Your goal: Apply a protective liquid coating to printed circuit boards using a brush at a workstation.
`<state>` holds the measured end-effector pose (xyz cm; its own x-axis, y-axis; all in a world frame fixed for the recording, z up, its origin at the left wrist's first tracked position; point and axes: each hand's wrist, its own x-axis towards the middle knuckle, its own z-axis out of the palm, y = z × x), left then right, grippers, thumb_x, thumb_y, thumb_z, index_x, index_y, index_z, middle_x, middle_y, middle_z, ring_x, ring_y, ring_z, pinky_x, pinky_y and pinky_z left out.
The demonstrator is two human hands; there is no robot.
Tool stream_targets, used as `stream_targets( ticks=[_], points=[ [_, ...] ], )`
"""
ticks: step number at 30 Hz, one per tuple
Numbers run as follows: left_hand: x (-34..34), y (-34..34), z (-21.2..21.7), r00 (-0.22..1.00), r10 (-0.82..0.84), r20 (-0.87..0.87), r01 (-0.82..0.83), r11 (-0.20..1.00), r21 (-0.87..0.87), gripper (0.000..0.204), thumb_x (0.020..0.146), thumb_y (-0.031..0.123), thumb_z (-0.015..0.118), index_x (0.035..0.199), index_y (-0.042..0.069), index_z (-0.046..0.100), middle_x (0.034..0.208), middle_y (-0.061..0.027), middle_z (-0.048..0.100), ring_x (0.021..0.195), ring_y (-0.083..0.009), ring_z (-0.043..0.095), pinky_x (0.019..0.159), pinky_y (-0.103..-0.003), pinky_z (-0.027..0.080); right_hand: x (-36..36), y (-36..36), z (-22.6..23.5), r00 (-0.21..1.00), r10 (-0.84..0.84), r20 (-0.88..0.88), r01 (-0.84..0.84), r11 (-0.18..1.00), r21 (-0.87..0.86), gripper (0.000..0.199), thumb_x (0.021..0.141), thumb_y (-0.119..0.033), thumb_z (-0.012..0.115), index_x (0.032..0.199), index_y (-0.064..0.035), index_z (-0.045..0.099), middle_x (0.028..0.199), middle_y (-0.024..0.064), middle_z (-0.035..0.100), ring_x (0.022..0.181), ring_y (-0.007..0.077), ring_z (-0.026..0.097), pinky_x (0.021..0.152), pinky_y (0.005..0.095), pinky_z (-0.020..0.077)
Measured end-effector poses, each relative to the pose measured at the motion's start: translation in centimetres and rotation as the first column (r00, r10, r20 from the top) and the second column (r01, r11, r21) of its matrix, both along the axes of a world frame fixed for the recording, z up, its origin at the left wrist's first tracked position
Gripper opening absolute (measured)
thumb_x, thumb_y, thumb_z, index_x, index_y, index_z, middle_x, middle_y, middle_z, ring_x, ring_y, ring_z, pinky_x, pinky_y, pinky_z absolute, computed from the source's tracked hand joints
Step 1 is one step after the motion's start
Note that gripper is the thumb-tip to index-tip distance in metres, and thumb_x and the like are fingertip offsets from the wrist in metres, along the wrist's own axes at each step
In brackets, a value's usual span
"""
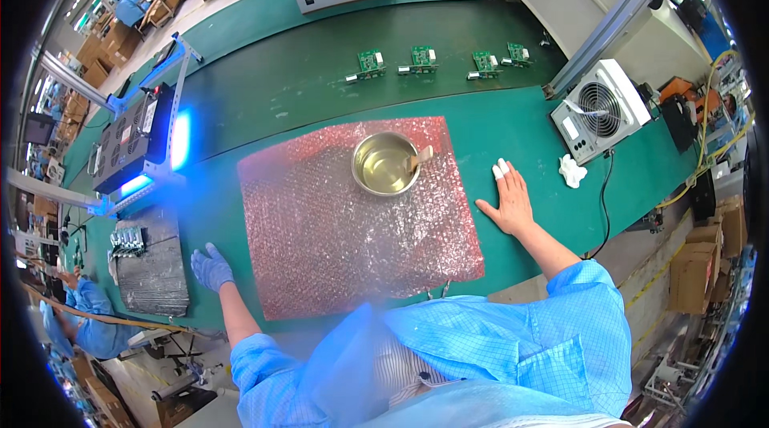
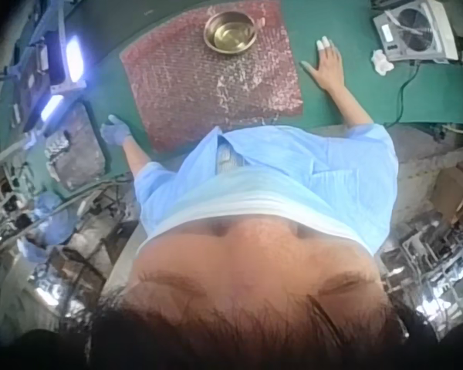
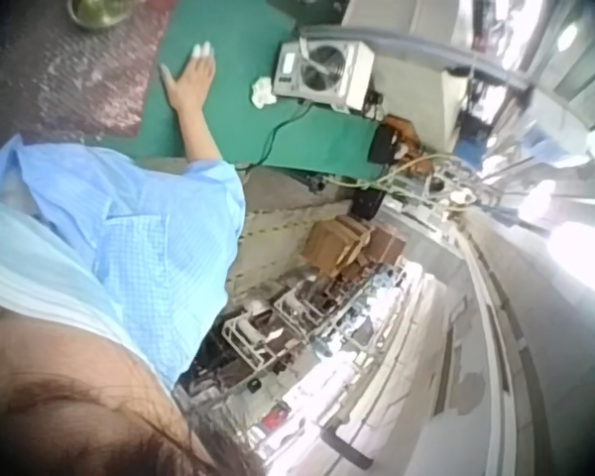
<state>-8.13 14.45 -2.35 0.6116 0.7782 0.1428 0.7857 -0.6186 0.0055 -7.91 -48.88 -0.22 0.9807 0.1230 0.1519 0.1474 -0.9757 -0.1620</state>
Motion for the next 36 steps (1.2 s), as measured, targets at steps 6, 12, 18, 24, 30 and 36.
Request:
stream_targets(
  ticks=[6, 12, 18, 24, 30, 36],
  points=[
    [-0.1, 0.8, -1.0, 1.000, -0.009, 0.021, 0.009, 1.000, 0.017, 0.062, 0.091, 0.049, 0.031, 0.129, 0.002, 0.040, 0.135, -0.0131, 0.039, 0.127, -0.0244, 0.033, 0.106, -0.035, 0.025, -0.1, 0.1, -0.1, 1.000, 0.001, 0.016, -0.001, 1.000, 0.005, 0.078, 0.078, -0.051, 0.055, 0.127, 0.0058, 0.035, 0.134, 0.0220, 0.033, 0.129, 0.0355, 0.025, 0.105, 0.0454, 0.0203],
    [-0.1, 1.3, -1.3, 0.998, -0.053, 0.043, 0.049, 0.996, 0.077, 0.059, 0.091, 0.047, 0.034, 0.126, 0.001, 0.043, 0.130, -0.0164, 0.043, 0.122, -0.0283, 0.040, 0.101, -0.038, 0.031, 0.0, -0.1, -0.5, 1.000, 0.018, -0.009, -0.018, 1.000, 0.005, 0.078, 0.078, -0.050, 0.055, 0.128, 0.0062, 0.034, 0.135, 0.0218, 0.031, 0.129, 0.0352, 0.025, 0.105, 0.0453, 0.0201],
    [4.1, 2.9, -0.2, 0.917, -0.240, 0.320, 0.276, 0.959, -0.071, 0.050, 0.085, 0.039, 0.052, 0.111, -0.005, 0.054, 0.118, -0.0217, 0.052, 0.109, -0.0325, 0.049, 0.094, -0.038, 0.036, 0.3, -0.2, -0.4, 1.000, 0.019, 0.014, -0.019, 1.000, -0.011, 0.077, 0.079, -0.048, 0.055, 0.131, 0.0039, 0.030, 0.137, 0.0206, 0.030, 0.129, 0.0346, 0.026, 0.106, 0.0441, 0.0200],
    [15.5, -7.7, 3.5, 0.645, -0.349, 0.679, 0.620, 0.759, -0.199, 0.047, 0.082, 0.033, 0.060, 0.112, -0.002, 0.053, 0.110, -0.0188, 0.056, 0.101, -0.0281, 0.054, 0.091, -0.035, 0.040, 0.3, -0.1, -0.4, 1.000, 0.012, -0.007, -0.012, 1.000, -0.012, 0.077, 0.079, -0.047, 0.056, 0.131, 0.0041, 0.031, 0.137, 0.0201, 0.029, 0.129, 0.0342, 0.025, 0.105, 0.0439, 0.0204],
    [22.6, -22.3, 6.9, 0.736, -0.410, 0.539, 0.672, 0.344, -0.656, 0.062, 0.079, 0.040, 0.060, 0.124, 0.001, 0.045, 0.114, -0.0164, 0.055, 0.093, -0.0215, 0.059, 0.078, -0.032, 0.049, 0.6, 0.1, -0.6, 0.999, 0.023, -0.035, -0.023, 1.000, 0.002, 0.076, 0.079, -0.044, 0.058, 0.131, 0.0034, 0.030, 0.138, 0.0197, 0.028, 0.129, 0.0345, 0.025, 0.105, 0.0442, 0.0207],
    [30.2, -30.7, 3.2, 0.780, -0.396, 0.485, 0.593, 0.215, -0.776, 0.057, 0.080, 0.034, 0.064, 0.126, 0.008, 0.044, 0.108, -0.0127, 0.055, 0.081, -0.0168, 0.059, 0.066, -0.028, 0.052, 1.4, -0.1, -0.1, 0.997, 0.020, -0.072, -0.019, 1.000, 0.021, 0.078, 0.077, -0.043, 0.060, 0.131, 0.0040, 0.031, 0.138, 0.0204, 0.028, 0.129, 0.0357, 0.025, 0.105, 0.0455, 0.0206]
  ],
)
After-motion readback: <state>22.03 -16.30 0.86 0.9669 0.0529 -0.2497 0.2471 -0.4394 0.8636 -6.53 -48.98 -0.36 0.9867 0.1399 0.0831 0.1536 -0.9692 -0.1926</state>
